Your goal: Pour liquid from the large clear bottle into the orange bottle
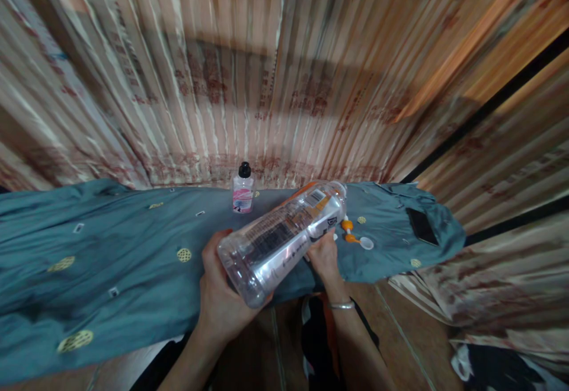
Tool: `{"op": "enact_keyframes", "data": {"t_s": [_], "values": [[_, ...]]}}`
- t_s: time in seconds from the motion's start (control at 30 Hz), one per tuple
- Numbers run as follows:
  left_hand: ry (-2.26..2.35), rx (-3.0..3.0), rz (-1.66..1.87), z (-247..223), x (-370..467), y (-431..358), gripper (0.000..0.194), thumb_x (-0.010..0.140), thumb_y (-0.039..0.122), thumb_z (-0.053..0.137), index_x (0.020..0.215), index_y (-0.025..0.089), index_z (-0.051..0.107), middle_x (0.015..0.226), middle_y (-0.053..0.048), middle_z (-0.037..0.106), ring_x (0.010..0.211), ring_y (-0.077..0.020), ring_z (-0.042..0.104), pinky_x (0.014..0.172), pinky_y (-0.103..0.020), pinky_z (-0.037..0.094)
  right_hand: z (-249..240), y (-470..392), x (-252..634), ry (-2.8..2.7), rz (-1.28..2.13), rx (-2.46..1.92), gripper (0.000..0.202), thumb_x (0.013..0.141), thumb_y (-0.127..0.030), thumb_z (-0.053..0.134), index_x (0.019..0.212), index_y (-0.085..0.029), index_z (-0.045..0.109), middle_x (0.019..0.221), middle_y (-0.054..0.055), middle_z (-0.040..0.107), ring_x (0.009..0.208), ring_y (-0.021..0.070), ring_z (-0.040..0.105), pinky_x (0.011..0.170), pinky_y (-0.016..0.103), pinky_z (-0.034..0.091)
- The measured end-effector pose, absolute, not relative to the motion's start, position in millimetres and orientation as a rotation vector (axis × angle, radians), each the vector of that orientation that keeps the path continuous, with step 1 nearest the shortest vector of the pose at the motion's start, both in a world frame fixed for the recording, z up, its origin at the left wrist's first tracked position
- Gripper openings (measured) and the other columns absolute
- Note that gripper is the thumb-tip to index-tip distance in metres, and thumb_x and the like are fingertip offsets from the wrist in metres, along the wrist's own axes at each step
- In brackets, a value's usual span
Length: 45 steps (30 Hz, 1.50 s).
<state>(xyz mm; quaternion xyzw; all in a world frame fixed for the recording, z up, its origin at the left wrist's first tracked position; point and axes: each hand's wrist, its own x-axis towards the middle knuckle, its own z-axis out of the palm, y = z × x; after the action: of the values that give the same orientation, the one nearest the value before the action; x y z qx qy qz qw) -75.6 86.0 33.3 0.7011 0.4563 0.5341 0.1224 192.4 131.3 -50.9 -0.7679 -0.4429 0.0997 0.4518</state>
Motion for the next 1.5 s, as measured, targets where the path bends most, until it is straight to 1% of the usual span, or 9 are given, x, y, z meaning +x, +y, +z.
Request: {"op": "enact_keyframes", "data": {"t_s": [0.2, 0.37, 0.57, 0.8, 0.93, 1.03, 1.17, 1.37, 1.5], "values": [[1.345, 2.022, 1.514, 28, -79, 87, 0.110, 0.065, 0.032, 0.096, 0.157, 0.025, 0.036, 0.114, -0.004, 0.077, 0.087, -0.0268, 0.083, 0.074, -0.039, 0.070, -46, 130, 191, -1.068, 0.292, -1.910, 0.099, 0.068, -0.059, 0.085, 0.147, -0.012, 0.048, 0.128, 0.024, 0.078, 0.121, 0.0470, 0.077, 0.101, 0.056, 0.064], [1.345, 1.998, 1.506, 25, -79, 88, 0.108, 0.067, 0.034, 0.096, 0.157, 0.025, 0.036, 0.114, -0.005, 0.077, 0.087, -0.0274, 0.084, 0.073, -0.039, 0.070, -40, 127, 190, -1.097, 0.330, -1.803, 0.092, 0.070, -0.059, 0.083, 0.144, -0.016, 0.048, 0.130, 0.022, 0.078, 0.122, 0.0440, 0.077, 0.099, 0.053, 0.065], [1.369, 2.002, 1.496, 23, -80, 88, 0.110, 0.066, 0.035, 0.097, 0.157, 0.027, 0.036, 0.116, -0.006, 0.077, 0.091, -0.0295, 0.084, 0.075, -0.042, 0.072, -38, 125, 190, -1.106, 0.330, -1.797, 0.094, 0.070, -0.060, 0.082, 0.145, -0.016, 0.047, 0.128, 0.022, 0.079, 0.122, 0.0438, 0.077, 0.098, 0.052, 0.065], [1.307, 2.058, 1.540, 25, -82, 89, 0.108, 0.070, 0.034, 0.095, 0.159, 0.024, 0.036, 0.114, -0.006, 0.077, 0.084, -0.0261, 0.083, 0.070, -0.037, 0.070, -39, 125, 189, -1.101, 0.340, -1.783, 0.092, 0.071, -0.060, 0.080, 0.144, -0.015, 0.047, 0.128, 0.023, 0.079, 0.119, 0.0427, 0.077, 0.100, 0.053, 0.064], [1.351, 2.005, 1.517, 23, -80, 88, 0.109, 0.067, 0.034, 0.097, 0.157, 0.024, 0.036, 0.111, -0.005, 0.077, 0.085, -0.0276, 0.083, 0.072, -0.039, 0.070, -38, 126, 189, -1.101, 0.333, -1.753, 0.088, 0.070, -0.059, 0.081, 0.142, -0.019, 0.049, 0.125, 0.019, 0.081, 0.114, 0.0398, 0.079, 0.096, 0.050, 0.065], [1.382, 1.935, 1.497, 23, -79, 88, 0.110, 0.064, 0.034, 0.096, 0.156, 0.025, 0.036, 0.111, -0.005, 0.076, 0.088, -0.0290, 0.083, 0.073, -0.040, 0.070, -38, 127, 190, -1.093, 0.355, -1.756, 0.090, 0.069, -0.058, 0.083, 0.143, -0.018, 0.049, 0.125, 0.019, 0.081, 0.113, 0.0398, 0.079, 0.096, 0.049, 0.065], [1.360, 1.949, 1.520, 28, -75, 89, 0.106, 0.065, 0.034, 0.095, 0.154, 0.024, 0.038, 0.114, -0.007, 0.076, 0.088, -0.0277, 0.083, 0.072, -0.038, 0.070, -40, 127, 192, -1.097, 0.375, -1.786, 0.094, 0.070, -0.058, 0.085, 0.145, -0.015, 0.049, 0.125, 0.020, 0.080, 0.115, 0.0412, 0.079, 0.096, 0.050, 0.065], [1.362, 1.810, 1.598, 32, -67, 87, 0.095, 0.065, 0.033, 0.091, 0.147, 0.024, 0.045, 0.115, -0.007, 0.076, 0.088, -0.0260, 0.082, 0.070, -0.036, 0.069, -45, 127, 195, -1.111, 0.345, -1.785, 0.095, 0.071, -0.052, 0.090, 0.149, -0.016, 0.050, 0.125, 0.018, 0.079, 0.120, 0.0408, 0.077, 0.096, 0.049, 0.065], [1.340, 1.839, 1.607, 30, -69, 87, 0.097, 0.065, 0.033, 0.092, 0.149, 0.024, 0.045, 0.118, -0.009, 0.075, 0.091, -0.0278, 0.083, 0.073, -0.039, 0.071, -46, 128, 195, -1.098, 0.354, -1.807, 0.098, 0.069, -0.052, 0.090, 0.149, -0.016, 0.048, 0.127, 0.019, 0.079, 0.120, 0.0414, 0.077, 0.100, 0.052, 0.063]]}}
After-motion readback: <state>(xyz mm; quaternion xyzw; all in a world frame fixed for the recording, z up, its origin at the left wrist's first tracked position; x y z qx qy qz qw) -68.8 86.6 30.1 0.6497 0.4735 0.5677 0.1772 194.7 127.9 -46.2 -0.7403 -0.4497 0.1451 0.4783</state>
